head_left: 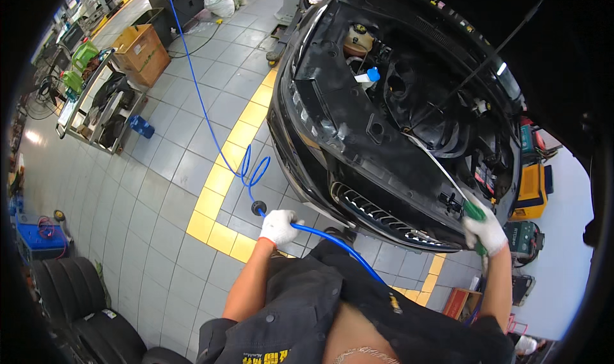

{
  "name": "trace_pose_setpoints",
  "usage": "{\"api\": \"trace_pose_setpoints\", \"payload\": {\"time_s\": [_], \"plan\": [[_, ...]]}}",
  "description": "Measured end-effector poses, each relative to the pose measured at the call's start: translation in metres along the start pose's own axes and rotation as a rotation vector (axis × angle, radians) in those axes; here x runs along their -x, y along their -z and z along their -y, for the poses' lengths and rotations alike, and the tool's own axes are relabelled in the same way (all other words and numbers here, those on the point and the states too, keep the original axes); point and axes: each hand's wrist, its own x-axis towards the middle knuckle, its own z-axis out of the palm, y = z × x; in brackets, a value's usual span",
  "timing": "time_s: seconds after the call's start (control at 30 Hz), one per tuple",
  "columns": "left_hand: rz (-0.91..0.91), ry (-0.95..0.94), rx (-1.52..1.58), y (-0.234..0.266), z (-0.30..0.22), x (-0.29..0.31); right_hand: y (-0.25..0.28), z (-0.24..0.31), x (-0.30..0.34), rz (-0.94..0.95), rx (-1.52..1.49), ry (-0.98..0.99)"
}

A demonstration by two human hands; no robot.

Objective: The person uses a pneumatic air gun to blow dust from the engine bay, then removes the oil dipstick, wipes it with a cloth, reinserts it, and pulls it out again to check the oil level. The dipstick is wiped and checked multiple times before being reinserted.

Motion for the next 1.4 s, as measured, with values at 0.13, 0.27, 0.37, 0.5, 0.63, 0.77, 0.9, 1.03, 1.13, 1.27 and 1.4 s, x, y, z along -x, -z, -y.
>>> {"api": "trace_pose_setpoints", "payload": {"time_s": [0.13, 0.27, 0.37, 0.5, 0.63, 0.77, 0.9, 1.03, 1.13, 1.27, 1.4], "plan": [[-0.145, 0.04, 0.064, 0.077, 0.073, 0.036, -0.114, 0.086, -0.079, 0.134, 0.145, 0.244], [-0.341, 0.025, 0.134, 0.147, 0.152, 0.07, -0.19, 0.159, -0.176, 0.034, -0.035, 0.119], [-0.446, 0.117, 0.217, 0.18, 0.213, 0.08, -0.226, 0.209, -0.258, -0.046, -0.01, 0.104], [-0.514, 0.233, 0.492, 0.228, 0.294, 0.055, -0.258, 0.283, -0.38, -0.274, -0.121, 0.241], [-0.499, 0.27, 0.536, 0.324, 0.377, 0.006, -0.331, 0.389, -0.493, -0.334, -0.495, 0.515], [-0.596, 0.239, 0.267, 0.448, 0.425, -0.055, -0.453, 0.544, -0.582, -0.151, -0.538, 0.598], [-0.545, 0.23, 0.012, 0.563, 0.456, -0.105, -0.578, 0.728, -0.607, -0.213, -0.245, 0.956], [-0.602, 0.347, 0.121, 0.647, 0.526, -0.157, -0.687, 0.895, -0.585, -0.305, -0.101, 1.237], [-0.579, 0.453, 0.185, 0.689, 0.61, -0.183, -0.779, 0.96, -0.587, -0.288, -0.112, 1.203], [-0.614, 0.581, 0.337, 0.757, 0.731, -0.209, -0.93, 1.003, -0.639, -0.38, 0.125, 1.277], [-0.625, 0.788, 0.347, 0.851, 0.828, -0.229, -1.077, 1.031, -0.707, -0.095, 0.153, 0.965]]}}
